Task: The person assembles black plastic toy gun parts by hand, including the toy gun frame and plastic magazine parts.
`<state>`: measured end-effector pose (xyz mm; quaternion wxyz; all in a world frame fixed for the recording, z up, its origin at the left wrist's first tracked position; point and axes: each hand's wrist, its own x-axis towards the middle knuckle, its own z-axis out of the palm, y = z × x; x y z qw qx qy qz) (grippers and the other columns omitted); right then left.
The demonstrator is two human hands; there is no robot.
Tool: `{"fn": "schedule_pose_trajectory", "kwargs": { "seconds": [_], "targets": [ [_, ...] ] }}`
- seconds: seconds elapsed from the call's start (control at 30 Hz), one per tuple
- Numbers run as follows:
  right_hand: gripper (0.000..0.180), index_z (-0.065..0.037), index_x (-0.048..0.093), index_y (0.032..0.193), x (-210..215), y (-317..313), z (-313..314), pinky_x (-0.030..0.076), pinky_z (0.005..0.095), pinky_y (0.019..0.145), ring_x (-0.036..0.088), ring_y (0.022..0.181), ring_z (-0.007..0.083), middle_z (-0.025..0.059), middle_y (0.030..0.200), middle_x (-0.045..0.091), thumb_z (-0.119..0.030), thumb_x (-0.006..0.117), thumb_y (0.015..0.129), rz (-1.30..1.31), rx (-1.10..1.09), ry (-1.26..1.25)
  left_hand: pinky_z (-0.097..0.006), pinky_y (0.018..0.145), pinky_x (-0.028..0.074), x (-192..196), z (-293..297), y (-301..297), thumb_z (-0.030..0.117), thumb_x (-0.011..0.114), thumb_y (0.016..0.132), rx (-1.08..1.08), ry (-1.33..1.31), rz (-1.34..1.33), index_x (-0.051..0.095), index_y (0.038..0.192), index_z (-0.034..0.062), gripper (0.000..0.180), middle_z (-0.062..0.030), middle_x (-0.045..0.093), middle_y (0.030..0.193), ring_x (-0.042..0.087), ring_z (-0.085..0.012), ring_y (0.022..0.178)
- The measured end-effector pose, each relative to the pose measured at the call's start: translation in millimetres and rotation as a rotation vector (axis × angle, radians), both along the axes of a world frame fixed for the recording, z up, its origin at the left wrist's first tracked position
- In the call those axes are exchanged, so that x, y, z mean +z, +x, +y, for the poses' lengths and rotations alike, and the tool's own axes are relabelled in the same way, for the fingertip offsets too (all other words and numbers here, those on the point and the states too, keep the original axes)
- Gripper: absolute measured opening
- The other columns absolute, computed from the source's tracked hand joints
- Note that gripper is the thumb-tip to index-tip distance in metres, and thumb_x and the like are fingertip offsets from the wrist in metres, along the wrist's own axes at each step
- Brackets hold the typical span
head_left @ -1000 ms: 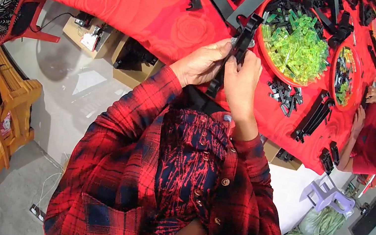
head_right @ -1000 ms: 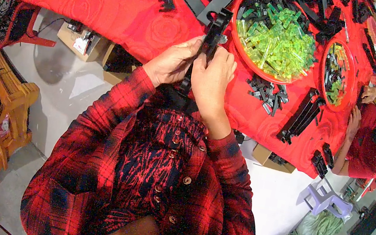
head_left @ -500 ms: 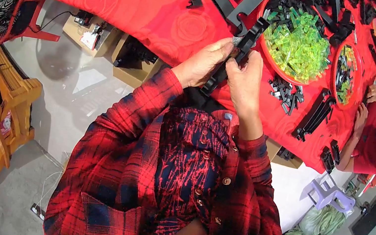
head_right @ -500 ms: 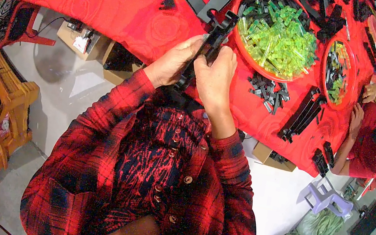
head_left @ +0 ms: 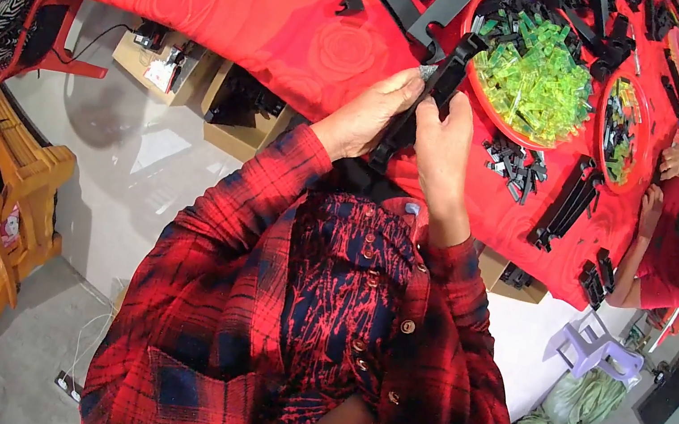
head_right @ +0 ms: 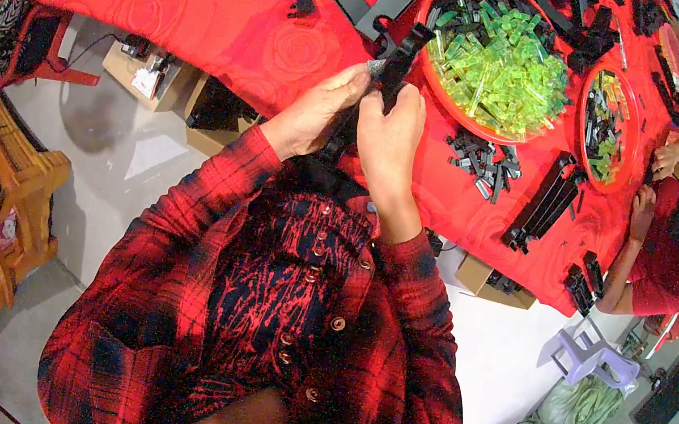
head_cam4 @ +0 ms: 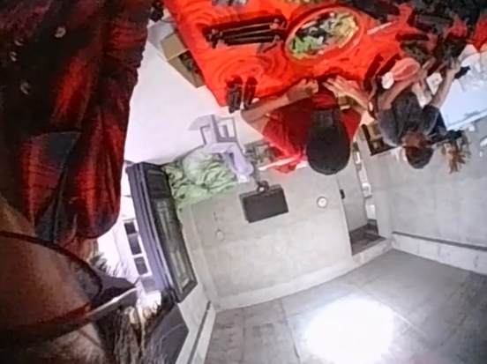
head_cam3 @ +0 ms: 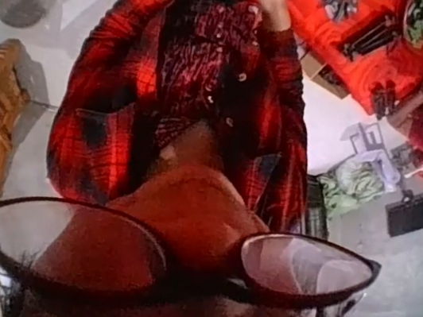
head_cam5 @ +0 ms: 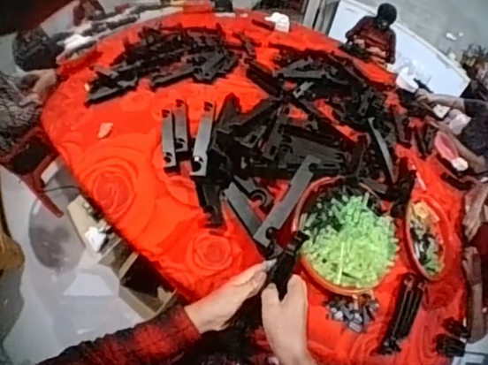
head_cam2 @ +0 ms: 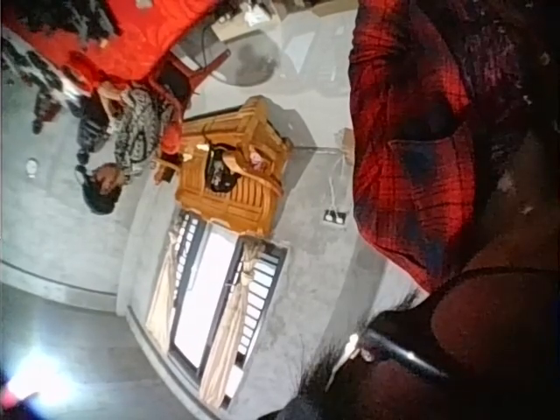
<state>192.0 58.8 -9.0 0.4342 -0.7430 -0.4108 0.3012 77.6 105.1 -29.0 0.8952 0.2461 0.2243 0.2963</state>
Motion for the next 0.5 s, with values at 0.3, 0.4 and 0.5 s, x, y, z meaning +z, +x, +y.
{"fn": "schedule_pose_trajectory", "kwargs": {
  "seconds": [0.3, 0.4, 0.5],
  "targets": [
    [0.021, 0.007, 0.055, 0.091, -0.2, 4.2, 1.4, 0.043, 0.0517, 0.079, 0.056, 0.09, 0.0445, 0.0274, 0.092, 0.059, -0.013, 0.06, 0.087, -0.021, 0.061, 0.005, -0.027, 0.098, 0.044, -10.1, -2.7, -0.8, 0.036, 0.044, 0.107, 0.027, 0.132, 0.133, 0.047, 0.141, 0.0072, 0.046, 0.0018, 0.058, 0.124, 0.054, -0.0102, 0.114],
    [0.021, 0.007, 0.056, 0.093, -2.6, 8.4, 3.2, 0.046, 0.0485, 0.076, 0.058, 0.087, 0.0409, 0.0254, 0.091, 0.059, -0.012, 0.06, 0.088, -0.024, 0.075, 0.0, -0.026, 0.089, 0.05, -9.5, -1.9, -0.1, 0.037, 0.043, 0.106, 0.019, 0.14, 0.084, 0.046, 0.142, 0.0083, 0.046, 0.0018, 0.059, 0.117, 0.058, -0.0093, 0.105],
    [0.021, 0.006, 0.057, 0.096, 23.7, 13.3, 1.5, 0.049, 0.04, 0.067, 0.061, 0.077, 0.029, 0.0183, 0.088, 0.06, -0.014, 0.061, 0.09, 0.213, 0.128, -0.122, -0.028, 0.075, 0.056, 3.3, -2.3, -4.2, 0.037, 0.043, 0.106, -0.056, 0.07, 0.046, 0.045, 0.141, 0.0095, 0.044, -0.0004, 0.062, 0.11, 0.063, -0.0111, 0.091]
  ]
}}
